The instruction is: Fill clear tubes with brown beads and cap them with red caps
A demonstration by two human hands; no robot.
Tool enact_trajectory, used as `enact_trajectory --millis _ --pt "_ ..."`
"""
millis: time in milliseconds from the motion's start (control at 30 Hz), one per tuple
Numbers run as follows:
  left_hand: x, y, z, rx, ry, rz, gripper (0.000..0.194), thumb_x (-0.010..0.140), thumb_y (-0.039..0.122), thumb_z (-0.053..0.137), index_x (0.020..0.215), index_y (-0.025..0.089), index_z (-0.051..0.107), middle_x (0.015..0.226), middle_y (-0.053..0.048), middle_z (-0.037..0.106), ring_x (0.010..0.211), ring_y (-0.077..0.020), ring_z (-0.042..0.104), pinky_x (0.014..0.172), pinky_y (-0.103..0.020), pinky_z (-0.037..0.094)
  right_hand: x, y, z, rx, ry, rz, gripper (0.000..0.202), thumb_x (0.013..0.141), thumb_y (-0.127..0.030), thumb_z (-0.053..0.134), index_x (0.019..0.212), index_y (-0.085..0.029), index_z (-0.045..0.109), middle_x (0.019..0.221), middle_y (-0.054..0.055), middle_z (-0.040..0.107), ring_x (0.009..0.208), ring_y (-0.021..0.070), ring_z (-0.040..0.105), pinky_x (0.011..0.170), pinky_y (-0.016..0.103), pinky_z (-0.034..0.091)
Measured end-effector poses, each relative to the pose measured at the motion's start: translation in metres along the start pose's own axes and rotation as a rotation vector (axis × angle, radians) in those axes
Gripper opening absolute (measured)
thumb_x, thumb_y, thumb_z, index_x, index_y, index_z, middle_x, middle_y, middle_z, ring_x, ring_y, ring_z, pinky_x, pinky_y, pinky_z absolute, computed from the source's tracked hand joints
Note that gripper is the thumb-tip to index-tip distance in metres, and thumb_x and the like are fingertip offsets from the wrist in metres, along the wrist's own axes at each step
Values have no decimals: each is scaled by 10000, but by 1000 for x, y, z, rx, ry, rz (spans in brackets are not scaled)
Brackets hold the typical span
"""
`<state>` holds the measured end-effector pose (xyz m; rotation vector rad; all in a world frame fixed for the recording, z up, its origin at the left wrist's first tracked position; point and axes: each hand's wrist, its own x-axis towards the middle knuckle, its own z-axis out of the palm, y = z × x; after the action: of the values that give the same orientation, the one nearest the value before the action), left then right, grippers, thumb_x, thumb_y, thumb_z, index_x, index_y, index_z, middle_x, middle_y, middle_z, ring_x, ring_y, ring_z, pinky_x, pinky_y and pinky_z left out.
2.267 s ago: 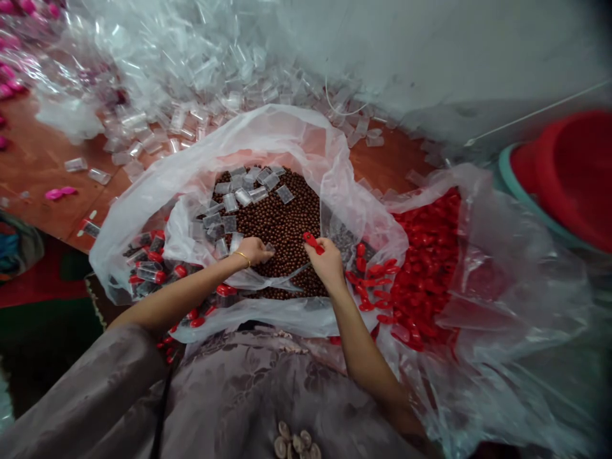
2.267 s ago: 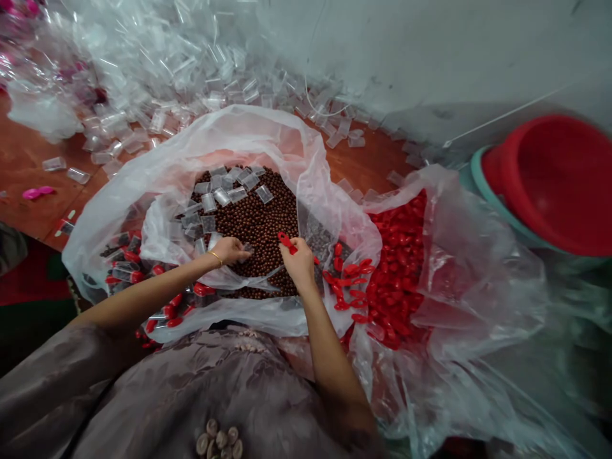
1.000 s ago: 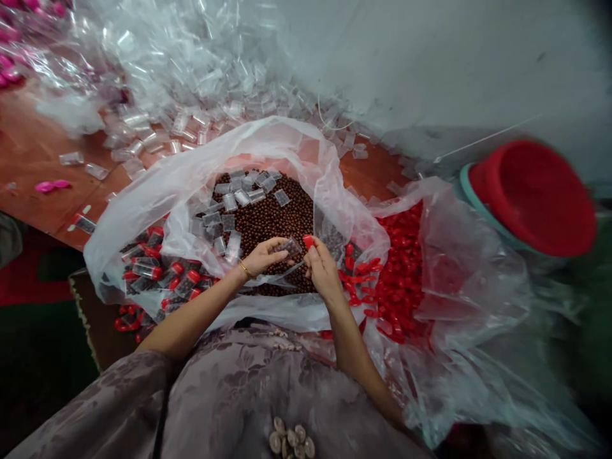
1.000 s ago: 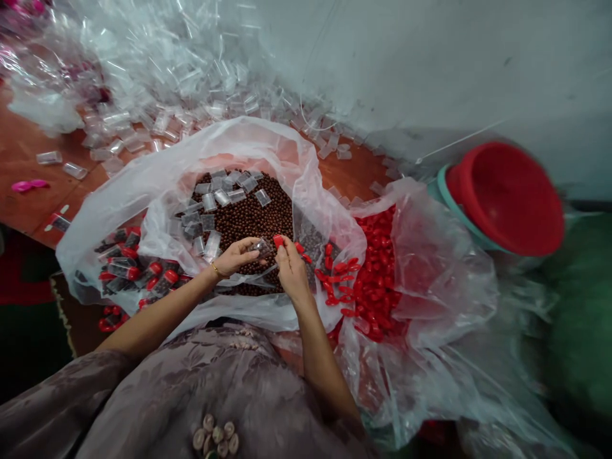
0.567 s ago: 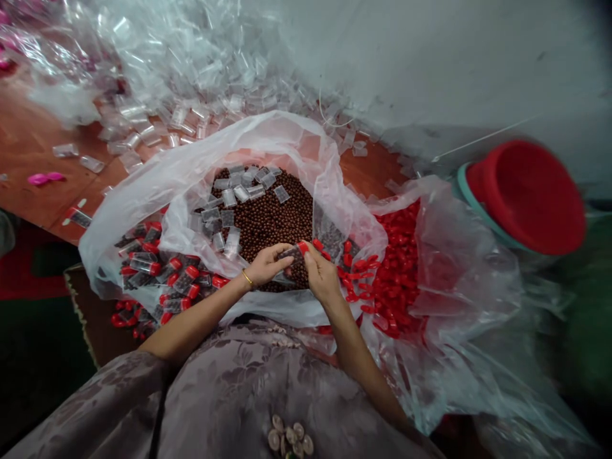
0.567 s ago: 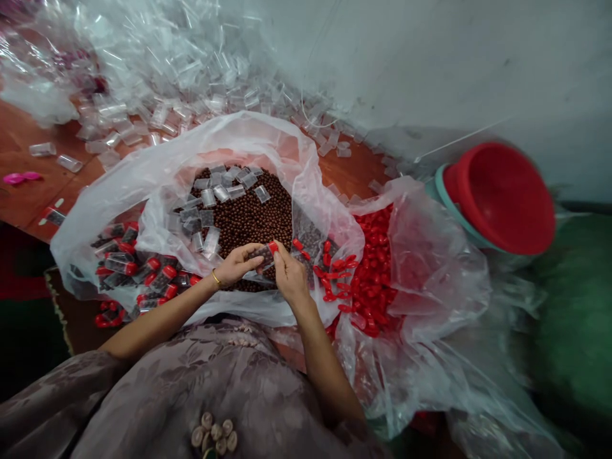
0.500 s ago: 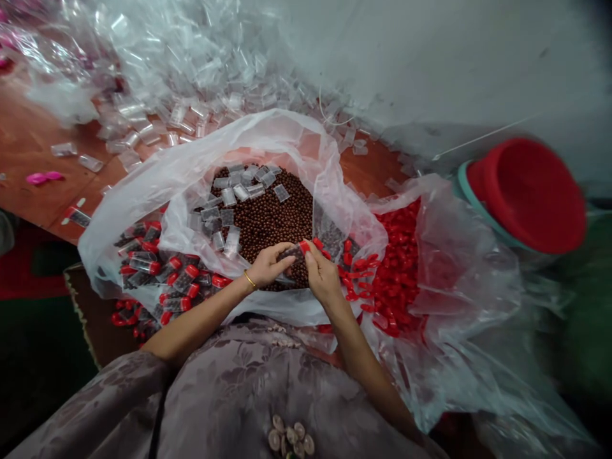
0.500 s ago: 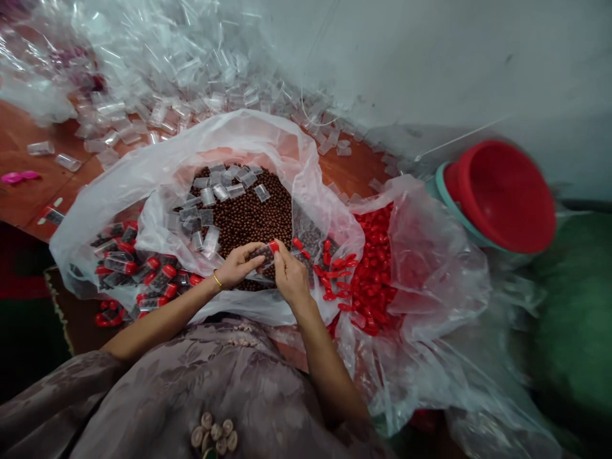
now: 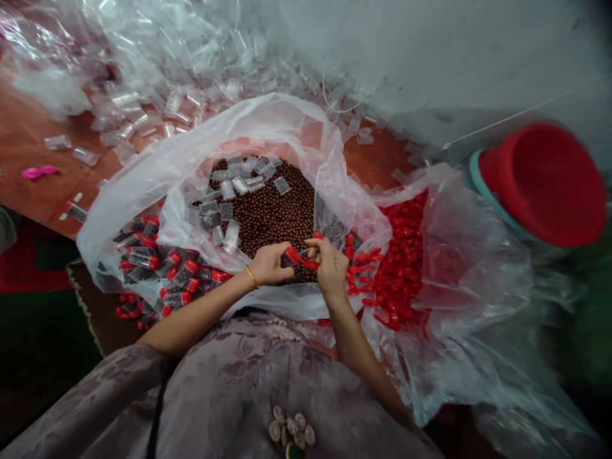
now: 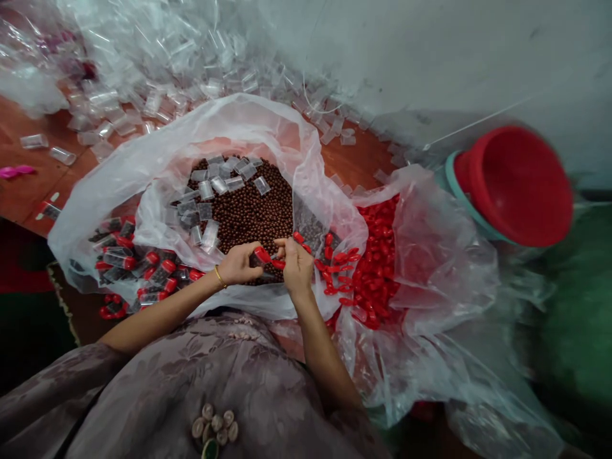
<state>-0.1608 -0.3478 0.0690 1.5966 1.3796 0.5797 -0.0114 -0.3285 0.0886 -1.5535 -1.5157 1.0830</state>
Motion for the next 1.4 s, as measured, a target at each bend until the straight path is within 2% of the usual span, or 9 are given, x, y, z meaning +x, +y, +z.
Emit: enact_trajectory --millis 167,333,467,600,800,967,1133,1233,1400 --pt "-1 11 5 132 -187 52 133 624 254 568 725 168 557 627 25 573 579 -107 510 535 -198 349 11 1 21 432 -81 227 664 852 -586 92 1045 -206 603 822 34 609 660 115 581 667 271 495" --pt "-3 24 9 387 -269 -5 225 682 310 520 851 180 594 797 -48 667 734 -204 619 630 -273 441 11 2 27 323 -304 365 738 822 -648 50 1346 -231 360 1249 67 520 1127 174 502 1023 385 326" --pt "-3 30 5 499 -340 17 262 690 305 520 908 182 597 856 -74 677 805 -228 637 695 -308 474 3 12 26 270 -353 271 731 813 -673 89 1378 -262 303 1411 11 360 1294 164 323 1099 372 201" --pt "-7 24 7 556 -392 19 211 699 254 505 872 182 602 833 -77 678 789 -229 642 680 -308 477 -10 25 37 240 -243 227 716 810 -672 161 1347 -245 366 1422 15 345 1299 178 312 1097 385 189" --pt "-23 1 -4 465 -279 35 190 699 257 506 859 179 574 804 -54 660 735 -187 619 613 -255 434 -10 16 51 410 -200 387 826 808 -617 -63 1204 -185 519 1178 100 581 1037 209 559 858 390 429" --pt "-87 -60 -68 623 -37 -221 129 703 299 502 722 184 556 669 -26 608 664 -167 568 611 -246 386 24 31 11 -480 -21 67 461 811 -485 415 1097 -161 576 1140 137 562 1050 252 489 862 388 378" --pt "-149 -108 -128 907 307 -452 361 714 470 527 899 163 578 871 -90 621 813 -255 569 672 -323 413 42 68 -20 -1139 -142 117 357 804 -332 488 1103 -146 553 1054 158 582 992 296 487 771 384 359" --pt "-134 -103 -124 850 493 -380 372 764 431 495 1006 157 560 993 -109 600 922 -260 551 769 -356 425 42 78 -21 -1193 -196 92 308 842 -271 411 1077 -136 557 981 147 615 954 276 510 752 361 349" --pt "-27 -71 -85 635 335 -174 284 856 236 350 1054 197 550 1030 -72 598 961 -180 535 845 -292 406 43 81 -20 -982 -122 83 354 826 -204 348 1098 -105 551 988 159 633 891 254 555 758 355 373"
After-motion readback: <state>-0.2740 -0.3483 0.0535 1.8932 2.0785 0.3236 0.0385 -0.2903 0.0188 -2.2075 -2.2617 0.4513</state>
